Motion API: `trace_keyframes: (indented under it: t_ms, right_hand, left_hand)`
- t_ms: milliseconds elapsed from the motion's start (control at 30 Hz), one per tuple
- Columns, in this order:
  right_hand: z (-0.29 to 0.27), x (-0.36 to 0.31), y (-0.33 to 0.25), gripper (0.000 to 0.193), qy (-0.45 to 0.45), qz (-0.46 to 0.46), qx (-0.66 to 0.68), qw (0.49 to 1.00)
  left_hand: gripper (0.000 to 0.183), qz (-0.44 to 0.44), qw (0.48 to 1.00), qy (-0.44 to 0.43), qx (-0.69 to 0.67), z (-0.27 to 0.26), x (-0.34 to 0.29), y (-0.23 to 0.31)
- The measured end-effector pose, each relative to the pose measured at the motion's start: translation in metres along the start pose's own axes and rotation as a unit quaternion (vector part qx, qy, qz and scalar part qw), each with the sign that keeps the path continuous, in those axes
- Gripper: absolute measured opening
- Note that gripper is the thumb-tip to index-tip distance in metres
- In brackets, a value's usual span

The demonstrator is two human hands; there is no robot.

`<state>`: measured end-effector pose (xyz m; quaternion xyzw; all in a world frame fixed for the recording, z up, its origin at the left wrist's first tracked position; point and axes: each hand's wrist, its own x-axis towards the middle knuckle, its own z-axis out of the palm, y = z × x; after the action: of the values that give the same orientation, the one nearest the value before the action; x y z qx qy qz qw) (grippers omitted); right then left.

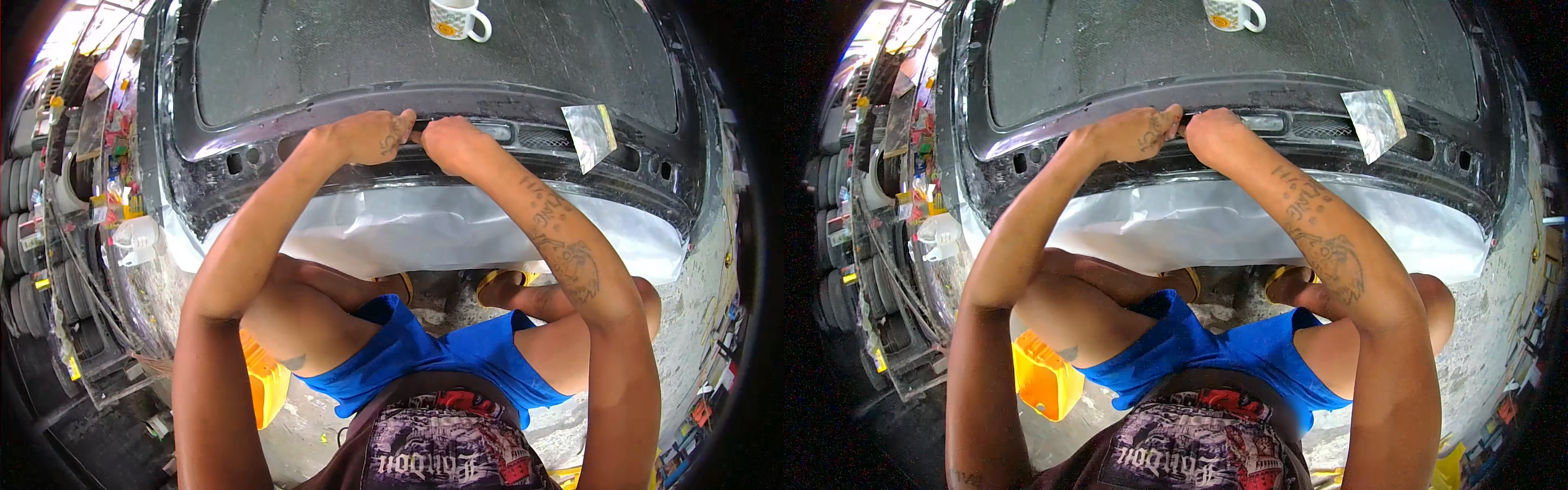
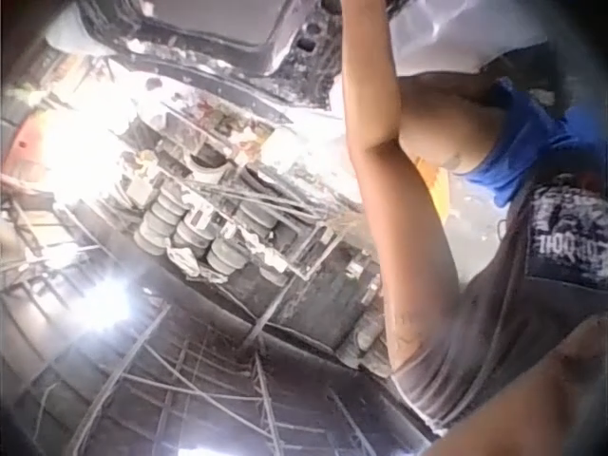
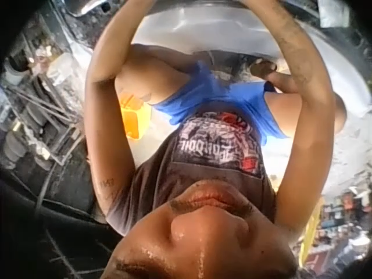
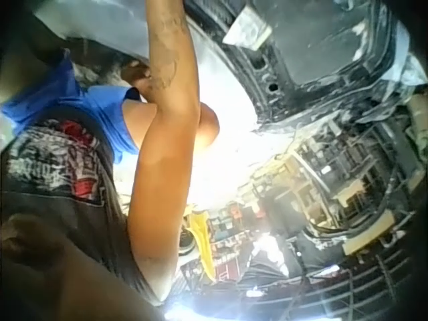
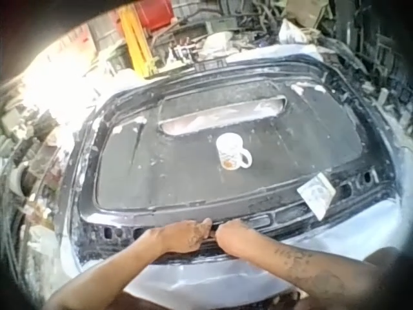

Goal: Apply body filler or compound to a car hatch panel.

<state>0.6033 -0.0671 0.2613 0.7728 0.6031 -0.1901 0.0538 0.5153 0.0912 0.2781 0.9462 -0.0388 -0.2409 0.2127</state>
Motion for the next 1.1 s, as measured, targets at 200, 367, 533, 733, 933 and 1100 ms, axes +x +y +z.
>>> trace_keyframes:
  t_ms: [200, 367, 533, 733, 933, 1100]
  right_hand:
    - [0.003, 0.002, 0.001, 0.046, -0.023, -0.004, 0.002, 1.000]
    - [-0.002, 0.003, -0.005, 0.022, -0.027, 0.006, 0.006, 1.000]
    - [-0.001, 0.000, -0.001, 0.023, -0.015, 0.015, 0.017, 1.000]
    - [-0.010, -0.002, -0.006, 0.036, -0.009, 0.025, 0.050, 0.998]
    - [-0.004, 0.004, -0.002, 0.035, -0.048, 0.040, 0.005, 0.998]
    - [0.002, -0.005, 0.000, 0.030, 0.000, -0.015, -0.008, 1.000]
  left_hand:
    - [0.019, -0.083, 0.992, -0.059, -0.077, -0.013, -0.006, 0.021]
    - [0.019, -0.093, 0.989, -0.045, -0.102, -0.010, -0.009, 0.020]
    - [0.018, -0.106, 0.979, 0.027, -0.172, 0.003, -0.015, 0.025]
    - [0.017, -0.115, 0.980, 0.039, -0.160, -0.015, -0.034, 0.022]
    - [0.015, 0.067, 0.946, 0.316, 0.023, -0.011, -0.042, -0.003]
    - [0.029, -0.040, 0.992, 0.062, -0.102, -0.026, -0.041, 0.015]
